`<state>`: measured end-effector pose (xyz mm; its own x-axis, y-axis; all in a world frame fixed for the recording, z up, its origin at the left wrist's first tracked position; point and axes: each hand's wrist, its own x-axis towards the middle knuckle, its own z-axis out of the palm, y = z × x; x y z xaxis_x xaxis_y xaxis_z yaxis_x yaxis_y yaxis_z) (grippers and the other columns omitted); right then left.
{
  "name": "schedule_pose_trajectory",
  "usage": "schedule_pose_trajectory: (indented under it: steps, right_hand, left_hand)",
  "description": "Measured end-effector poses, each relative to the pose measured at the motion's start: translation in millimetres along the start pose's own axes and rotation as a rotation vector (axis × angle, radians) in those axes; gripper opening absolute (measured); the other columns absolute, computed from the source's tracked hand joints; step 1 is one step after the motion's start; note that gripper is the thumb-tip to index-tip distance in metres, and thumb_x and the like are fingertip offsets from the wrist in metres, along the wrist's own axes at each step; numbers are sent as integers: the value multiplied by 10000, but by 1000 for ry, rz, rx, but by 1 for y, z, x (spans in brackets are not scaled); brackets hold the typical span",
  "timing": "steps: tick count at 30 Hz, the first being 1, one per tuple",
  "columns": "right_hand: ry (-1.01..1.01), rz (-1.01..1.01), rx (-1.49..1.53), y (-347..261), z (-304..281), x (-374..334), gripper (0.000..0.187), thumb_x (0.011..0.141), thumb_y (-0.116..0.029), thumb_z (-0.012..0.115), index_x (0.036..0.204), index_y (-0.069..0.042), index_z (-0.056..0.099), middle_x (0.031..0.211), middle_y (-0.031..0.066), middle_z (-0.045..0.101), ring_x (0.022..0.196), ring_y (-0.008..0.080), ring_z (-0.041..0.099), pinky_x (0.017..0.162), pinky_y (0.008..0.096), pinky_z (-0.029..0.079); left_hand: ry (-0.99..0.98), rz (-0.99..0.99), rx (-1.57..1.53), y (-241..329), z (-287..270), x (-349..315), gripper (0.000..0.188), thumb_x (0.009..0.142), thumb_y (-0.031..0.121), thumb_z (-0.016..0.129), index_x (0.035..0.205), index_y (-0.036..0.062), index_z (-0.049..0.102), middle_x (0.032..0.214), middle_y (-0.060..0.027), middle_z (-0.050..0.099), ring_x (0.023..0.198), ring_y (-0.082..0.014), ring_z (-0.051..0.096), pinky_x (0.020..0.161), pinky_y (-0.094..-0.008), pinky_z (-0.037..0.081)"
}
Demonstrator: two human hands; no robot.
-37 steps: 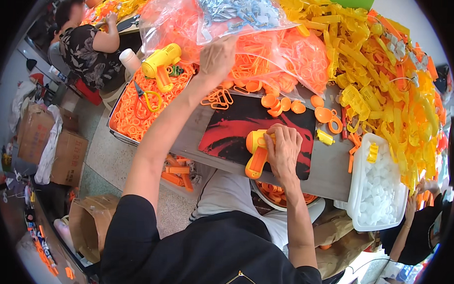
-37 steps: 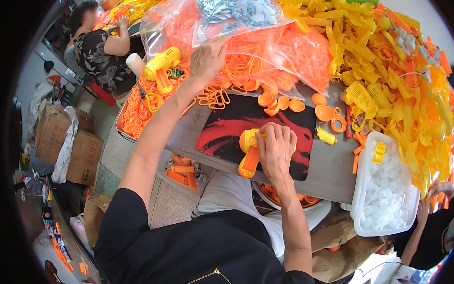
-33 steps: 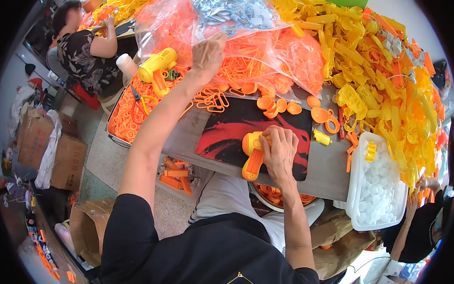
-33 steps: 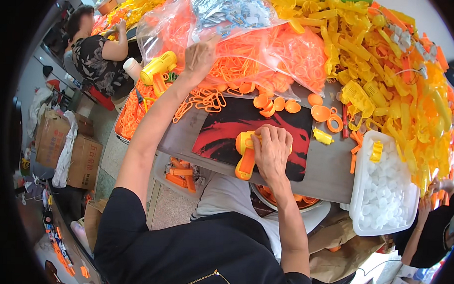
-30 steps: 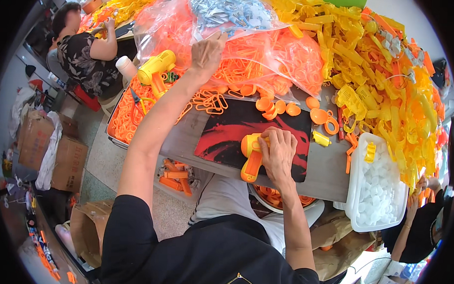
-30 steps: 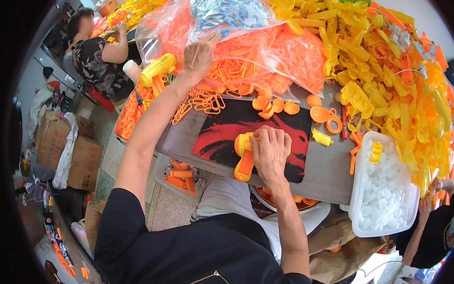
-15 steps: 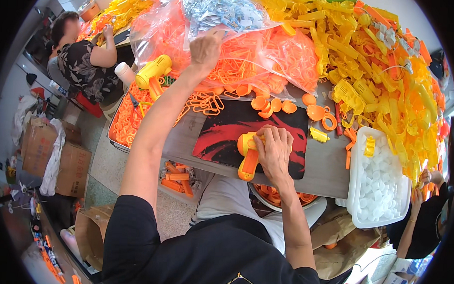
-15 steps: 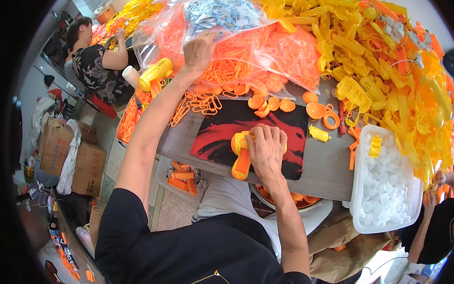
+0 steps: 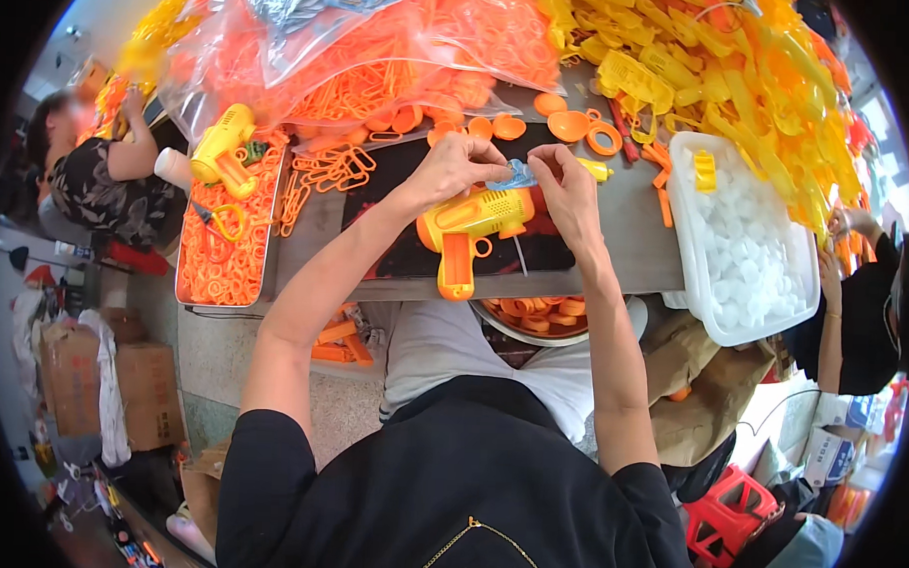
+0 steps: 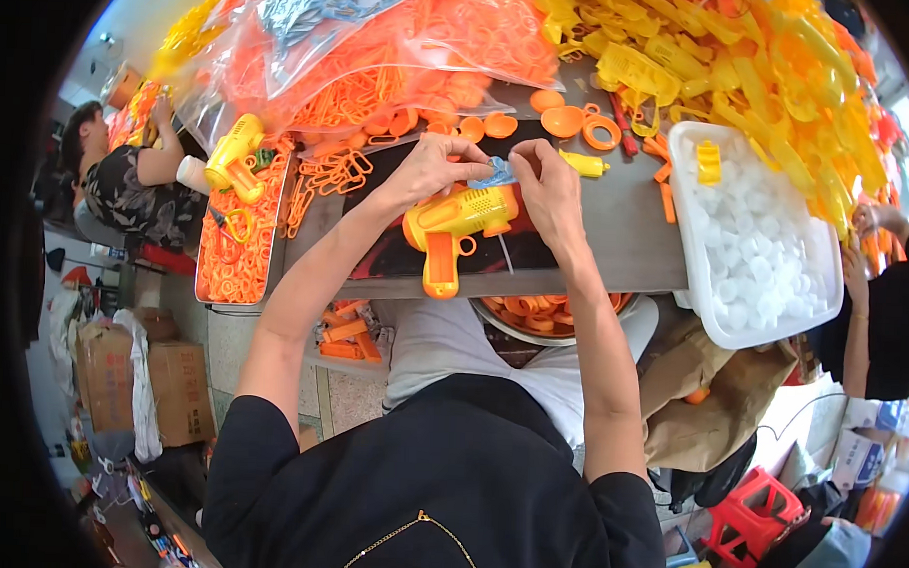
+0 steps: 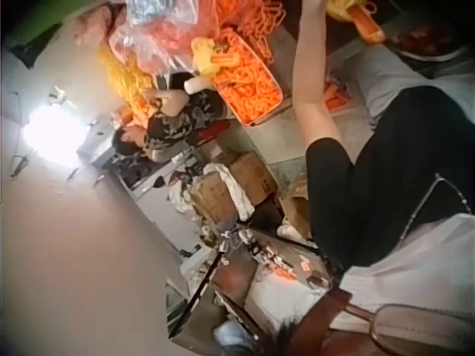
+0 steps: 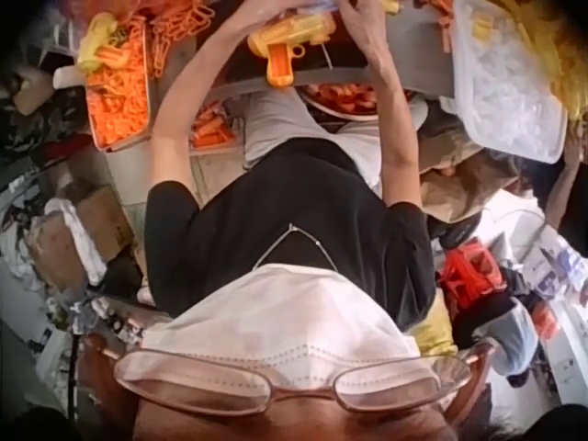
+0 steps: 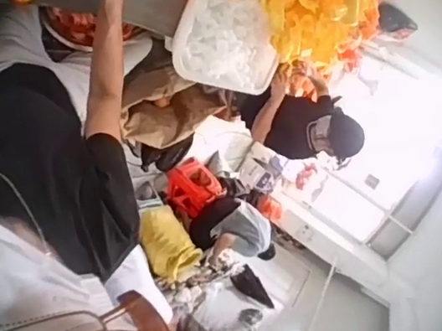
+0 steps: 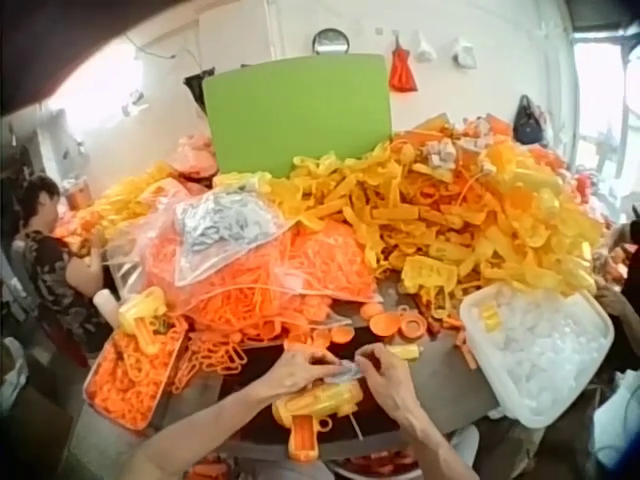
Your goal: Assembling plastic toy guns by manually attaching various components to the main yellow body.
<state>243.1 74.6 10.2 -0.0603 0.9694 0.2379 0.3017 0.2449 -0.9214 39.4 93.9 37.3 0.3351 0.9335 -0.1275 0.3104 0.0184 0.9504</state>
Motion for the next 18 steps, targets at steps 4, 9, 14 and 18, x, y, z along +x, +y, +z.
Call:
schedule_pose_trajectory:
  steps: [4, 9, 14, 18]
  right_hand:
    - [71, 21, -20, 15, -7, -4, 179, 951, -154, 651, 1040, 1, 661, 875, 123, 702, 790, 194, 668, 751, 322, 524]
    - [77, 28, -8, 11, -7, 0, 189, 938, -159, 664, 1034, 4, 671, 880, 119, 705, 792, 207, 670, 758, 334, 525]
    - [-31, 5, -72, -5, -5, 4, 229, 949, -196, 689, 1019, 21, 676, 850, 23, 654, 775, 83, 567, 733, 249, 480]
    - [-11, 11, 30, 1, 0, 5, 232, 944, -214, 706, 1021, 4, 697, 864, -3, 652, 813, 73, 566, 752, 241, 466]
  left_hand:
    - [-36, 121, -9, -10, 0, 15, 266, 856, 234, 775, 994, 6, 773, 701, -13, 663, 517, -51, 506, 494, -229, 400]
    - [69, 45, 4, -1, 0, 14, 282, 876, 269, 756, 979, 7, 763, 712, 5, 650, 508, -40, 483, 482, -219, 379]
    - [162, -6, -125, 10, 9, 16, 267, 874, 228, 770, 1015, 6, 726, 779, -1, 676, 502, -39, 487, 472, -207, 384]
    - [205, -56, -333, 21, 18, 7, 232, 897, 202, 760, 1044, 37, 688, 751, 22, 642, 498, -23, 492, 463, -179, 367]
